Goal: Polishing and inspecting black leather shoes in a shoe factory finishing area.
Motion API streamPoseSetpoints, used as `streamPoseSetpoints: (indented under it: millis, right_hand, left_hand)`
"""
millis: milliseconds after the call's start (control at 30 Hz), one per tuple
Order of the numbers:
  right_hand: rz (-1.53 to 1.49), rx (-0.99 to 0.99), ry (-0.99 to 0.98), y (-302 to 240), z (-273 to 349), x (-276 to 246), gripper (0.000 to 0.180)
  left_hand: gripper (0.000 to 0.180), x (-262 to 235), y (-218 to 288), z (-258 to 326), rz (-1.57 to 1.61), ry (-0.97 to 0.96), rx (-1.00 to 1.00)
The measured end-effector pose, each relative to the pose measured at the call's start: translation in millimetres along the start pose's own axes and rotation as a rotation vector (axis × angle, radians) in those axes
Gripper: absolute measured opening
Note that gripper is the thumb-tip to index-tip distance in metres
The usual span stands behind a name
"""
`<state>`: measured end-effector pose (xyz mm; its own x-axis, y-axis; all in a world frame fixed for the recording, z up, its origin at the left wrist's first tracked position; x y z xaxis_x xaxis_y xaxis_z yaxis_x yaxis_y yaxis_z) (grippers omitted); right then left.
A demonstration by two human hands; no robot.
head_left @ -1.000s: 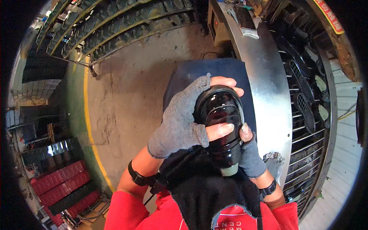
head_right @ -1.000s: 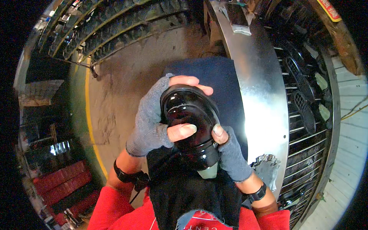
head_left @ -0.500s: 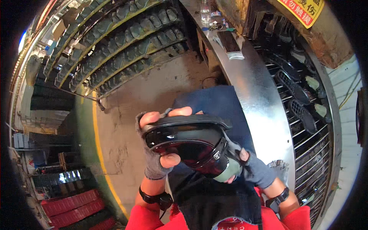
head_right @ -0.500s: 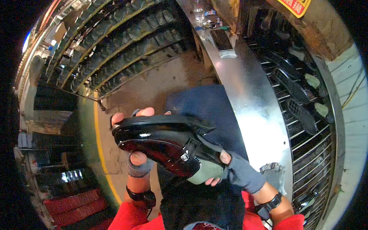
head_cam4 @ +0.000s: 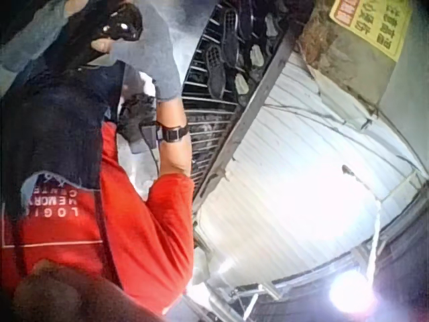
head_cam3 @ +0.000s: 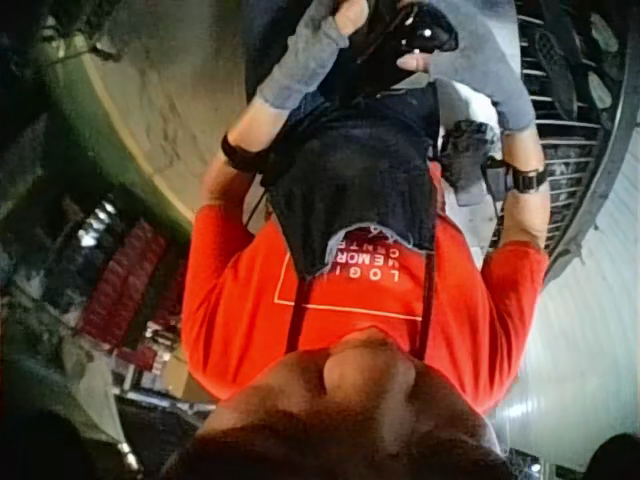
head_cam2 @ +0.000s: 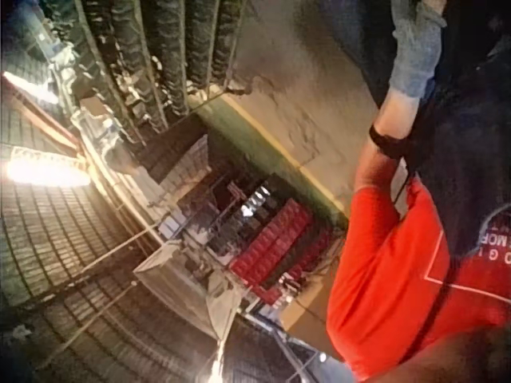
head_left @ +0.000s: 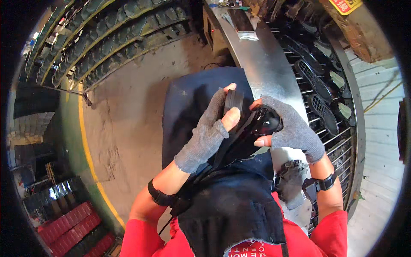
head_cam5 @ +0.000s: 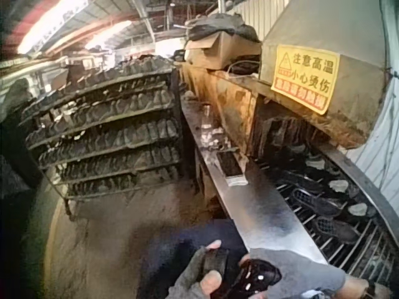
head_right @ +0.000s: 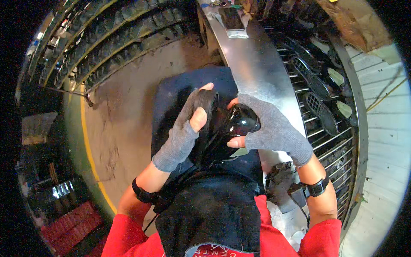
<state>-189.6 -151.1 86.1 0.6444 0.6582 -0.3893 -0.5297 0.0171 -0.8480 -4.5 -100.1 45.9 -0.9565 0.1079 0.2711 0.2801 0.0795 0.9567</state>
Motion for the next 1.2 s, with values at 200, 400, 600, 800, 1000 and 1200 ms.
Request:
streamPoseSetpoints:
  millis: [200, 400, 600, 800, 1000, 1200]
  right_hand:
    - [0.146, -0.08, 0.087, -13.7, -4.5, 12.1, 0.075]
    - [0.157, -0.181, 0.157, -31.8, -0.7, 18.0, 0.067]
    - [0.287, -0.179, 0.108, -58.1, 11.7, 33.8, 0.067]
    - [0.35, -0.342, 0.094, -62.8, 46.0, 49.5, 0.087]
    - [0.451, 0.023, -0.223, -69.8, 48.2, 51.6, 0.091]
    - [0.525, -0.191, -0.13, -61.0, 57.5, 60.1, 0.095]
  left_hand:
    - [0.053, -2.5, -8.8, 7.8, -0.123, 0.109, 0.022]
    - [0.078, -4.3, 6.1, 10.2, -0.205, 0.011, 0.07]
    - [0.066, -4.3, 25.9, 36.4, -0.376, -0.009, 0.132]
    - [0.063, 11.6, 62.7, 52.9, 0.102, -0.117, 0.087]
    - [0.05, 1.2, 60.1, 45.3, -0.221, -0.06, 0.132]
    - [0.038, 8.4, 51.6, 51.3, -0.036, 0.08, 0.027]
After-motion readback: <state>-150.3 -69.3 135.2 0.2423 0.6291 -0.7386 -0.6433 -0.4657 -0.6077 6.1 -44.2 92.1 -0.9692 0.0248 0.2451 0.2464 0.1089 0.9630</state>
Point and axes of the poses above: each hand's wrist, its own z-axis away from the middle knuckle, its own x-axis out of the palm, y = z × x, the point moved 6 cm from there along -z, towards the middle knuckle, and after that the axes turned 12 degrees about x, right-handed, at the moved point
